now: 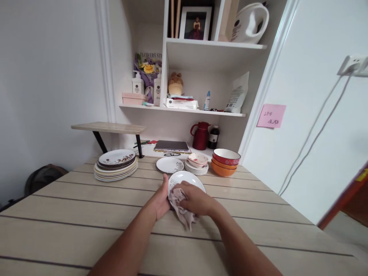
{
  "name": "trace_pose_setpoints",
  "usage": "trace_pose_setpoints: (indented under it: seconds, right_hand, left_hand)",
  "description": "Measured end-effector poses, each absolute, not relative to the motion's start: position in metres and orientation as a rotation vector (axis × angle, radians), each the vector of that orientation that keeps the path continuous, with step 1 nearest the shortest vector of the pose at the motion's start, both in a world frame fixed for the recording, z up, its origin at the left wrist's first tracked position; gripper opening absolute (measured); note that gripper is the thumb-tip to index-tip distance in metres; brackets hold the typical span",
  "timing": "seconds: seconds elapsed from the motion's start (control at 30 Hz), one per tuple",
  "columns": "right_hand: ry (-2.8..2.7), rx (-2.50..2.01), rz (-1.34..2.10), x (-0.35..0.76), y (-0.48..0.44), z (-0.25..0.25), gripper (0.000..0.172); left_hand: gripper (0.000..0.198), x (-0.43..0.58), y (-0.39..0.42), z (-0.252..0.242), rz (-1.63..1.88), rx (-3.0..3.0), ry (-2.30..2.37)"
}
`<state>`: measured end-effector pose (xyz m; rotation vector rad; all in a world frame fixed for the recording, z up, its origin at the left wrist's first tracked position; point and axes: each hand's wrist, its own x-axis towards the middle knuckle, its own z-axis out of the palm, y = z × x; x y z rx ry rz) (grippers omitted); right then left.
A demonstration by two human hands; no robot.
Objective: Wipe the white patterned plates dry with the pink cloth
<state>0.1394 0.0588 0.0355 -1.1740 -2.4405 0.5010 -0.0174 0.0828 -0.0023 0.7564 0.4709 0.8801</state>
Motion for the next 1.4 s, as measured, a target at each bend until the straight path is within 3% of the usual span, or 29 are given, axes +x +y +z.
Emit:
trace_pose_setpoints:
  seconds: [0.17,0.33,0.5,0.73,1.07,1.3,1.4]
  right_hand:
    - [-2.186,-0.978,0.450,0.131,0.087,0.016,0.058]
    - [-1.826,-1.373,0.193,0.151,0.109,0.008,0.040]
    - [-1.719,-1.761,0.054,0.163,0.108,0.013,0.045]
    - [-2.107,-1.417,0.152,0.147,0.102,0.007,0.058]
    - [-2.442,-1.217,0.458,0.149,0.079,0.024,0.053]
    - [-2.539,-1.061,0.831,0.177,0.058,0.051,0.037]
    - [-2.500,-1.120,0.882,0.188,0.057,0.053,0.039]
  left_hand:
    - [0.079,-0.015,0.084,-0.005,0.908,0.744,0.442]
    - [0.069,-0.013,0.081,-0.002,0.890,0.794,0.450]
    - [0.069,-0.015,0.081,-0.001,0.879,0.802,0.474]
    - [0.072,-0.016,0.087,-0.008,0.887,0.756,0.389]
    - [0.073,-0.016,0.084,-0.006,0.916,0.757,0.363]
    - [0.054,-0.016,0.078,-0.001,0.933,0.809,0.536]
    - [0.049,-0.015,0.079,-0.004,0.975,0.812,0.575]
